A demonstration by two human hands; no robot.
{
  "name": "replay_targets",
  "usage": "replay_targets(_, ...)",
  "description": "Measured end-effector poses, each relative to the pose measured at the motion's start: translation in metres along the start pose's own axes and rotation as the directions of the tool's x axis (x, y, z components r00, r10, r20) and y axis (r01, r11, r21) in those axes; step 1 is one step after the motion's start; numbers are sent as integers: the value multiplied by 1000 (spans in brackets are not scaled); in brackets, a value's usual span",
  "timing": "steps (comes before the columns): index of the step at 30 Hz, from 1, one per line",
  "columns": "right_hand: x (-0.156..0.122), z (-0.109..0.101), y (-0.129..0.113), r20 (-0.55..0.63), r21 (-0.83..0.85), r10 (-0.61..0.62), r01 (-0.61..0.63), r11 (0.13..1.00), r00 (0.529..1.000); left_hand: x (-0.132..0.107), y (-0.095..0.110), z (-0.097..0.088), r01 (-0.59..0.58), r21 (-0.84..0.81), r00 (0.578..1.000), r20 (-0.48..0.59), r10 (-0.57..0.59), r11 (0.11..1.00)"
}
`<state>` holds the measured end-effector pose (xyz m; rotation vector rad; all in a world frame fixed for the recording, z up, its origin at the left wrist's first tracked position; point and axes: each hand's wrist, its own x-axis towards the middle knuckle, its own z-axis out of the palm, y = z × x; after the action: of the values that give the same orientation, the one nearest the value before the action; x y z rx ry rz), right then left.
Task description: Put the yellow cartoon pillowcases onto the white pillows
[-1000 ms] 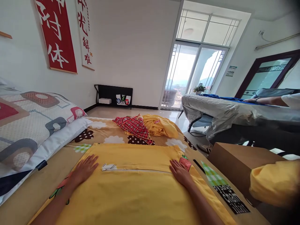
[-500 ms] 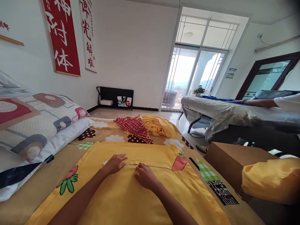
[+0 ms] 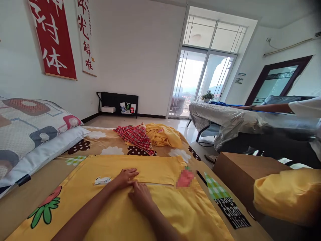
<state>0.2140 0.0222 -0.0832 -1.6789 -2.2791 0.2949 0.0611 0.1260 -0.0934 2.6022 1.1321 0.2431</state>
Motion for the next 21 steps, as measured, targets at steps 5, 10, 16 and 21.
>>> replay_targets(5, -1, 0, -1, 64, -11, -58, 59, 998, 996, 8, 8, -7, 7, 13, 999, -35, -6, 1000)
replay_targets(10, -8, -8, -2, -29, -19, -55, 55, 998, 998, 17, 11, -17, 56, 7, 998, -29, -55, 998)
replay_targets(16, -8, -10, -2, -30, 78, -45, 48, 996, 999, 23, 10, -30, 54, -16, 998, 30, -53, 998)
replay_targets(21, -14, -7, -4, 4, 122, -130, 129, 984, 991, 27, 4, -27, 130, -16, 991, -6, -130, 991)
